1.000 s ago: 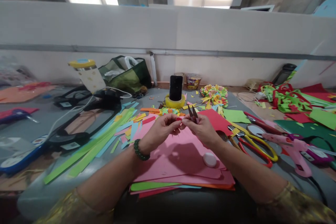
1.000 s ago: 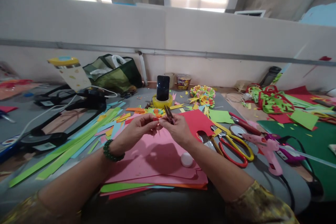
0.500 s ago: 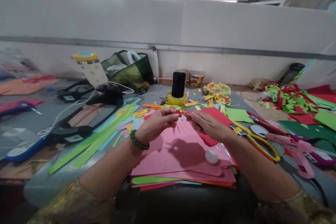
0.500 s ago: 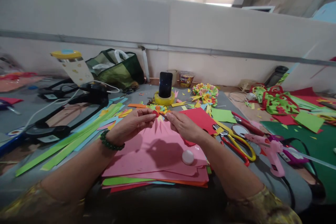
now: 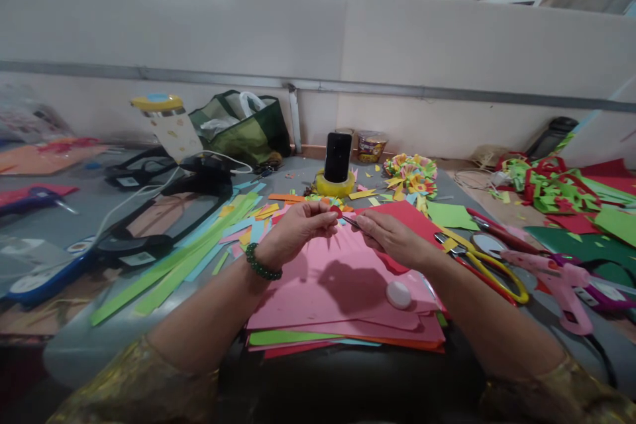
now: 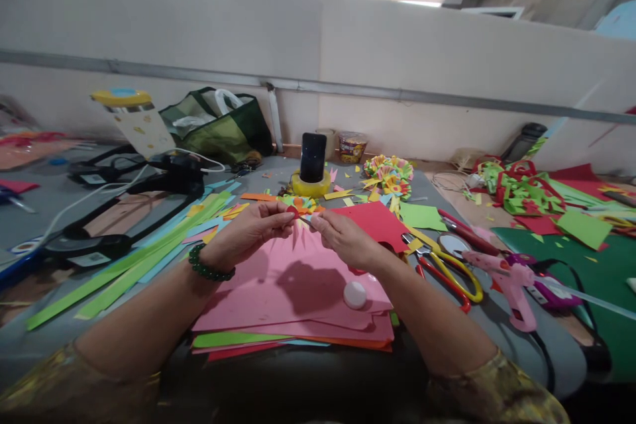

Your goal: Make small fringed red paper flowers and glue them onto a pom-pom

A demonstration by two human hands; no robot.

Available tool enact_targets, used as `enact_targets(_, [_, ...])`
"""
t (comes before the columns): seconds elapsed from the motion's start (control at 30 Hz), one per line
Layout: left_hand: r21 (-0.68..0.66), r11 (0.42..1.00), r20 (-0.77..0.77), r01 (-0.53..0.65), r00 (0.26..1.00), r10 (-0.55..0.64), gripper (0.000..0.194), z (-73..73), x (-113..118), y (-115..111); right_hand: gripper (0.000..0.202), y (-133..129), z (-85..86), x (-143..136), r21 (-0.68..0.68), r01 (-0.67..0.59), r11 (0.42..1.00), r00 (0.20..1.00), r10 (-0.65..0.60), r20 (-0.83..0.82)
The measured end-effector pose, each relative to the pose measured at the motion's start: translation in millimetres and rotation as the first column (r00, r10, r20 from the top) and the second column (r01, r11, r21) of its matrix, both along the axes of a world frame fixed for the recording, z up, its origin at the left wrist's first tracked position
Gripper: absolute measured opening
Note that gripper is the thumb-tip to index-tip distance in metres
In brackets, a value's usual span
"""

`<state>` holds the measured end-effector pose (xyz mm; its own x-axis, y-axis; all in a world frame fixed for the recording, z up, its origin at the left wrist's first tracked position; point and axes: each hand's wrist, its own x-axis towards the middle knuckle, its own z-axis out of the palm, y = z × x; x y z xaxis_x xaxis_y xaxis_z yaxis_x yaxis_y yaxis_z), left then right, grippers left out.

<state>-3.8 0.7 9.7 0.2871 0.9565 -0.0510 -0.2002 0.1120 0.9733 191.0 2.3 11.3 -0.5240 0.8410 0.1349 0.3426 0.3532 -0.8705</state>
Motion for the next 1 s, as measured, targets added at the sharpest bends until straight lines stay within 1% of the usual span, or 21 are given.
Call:
enact_targets(0.17, [0.033, 0.999, -0.026, -0.014, 1.0, 0.015, 0.026, -1.1, 0.0, 0.0, 0.045, -1.0, 2.7, 0.4, -0.067, -0.038, 0.997, 0.999, 0.039, 0.01])
enact_targets(0.4, [0.077, 0.997, -0.051, -0.002, 0.999, 0.006, 0.028, -1.7, -0.6, -0.5, 0.043, -0.4, -0.2, 0.1, -0.109, -0.015, 0.994, 1.0, 0.016, 0.012])
enact_targets(0.57, [0.09, 0.996, -0.062, 0.006, 0.998, -0.001, 0.03, -0.7, 0.2, -1.8, 0.038, -0.4, 0.4, -1.1, -0.143, 0.019, 0.99, 0.998, -0.01, 0.064])
enact_targets(0.77, [0.084, 0.996, -0.045, 0.003, 0.999, 0.001, 0.029, -0.6, -1.3, -0.9, 0.034, -1.5, 3.3, -1.2, -0.12, 0.015, 0.993, 0.996, -0.004, 0.09])
enact_targets(1.0, [0.081, 0.997, -0.044, 0.002, 0.999, 0.001, 0.027, -0.4, -1.3, -1.8, 0.038, -2.0, 4.3, 0.2, -0.142, 0.0, 0.99, 0.997, 0.011, 0.076])
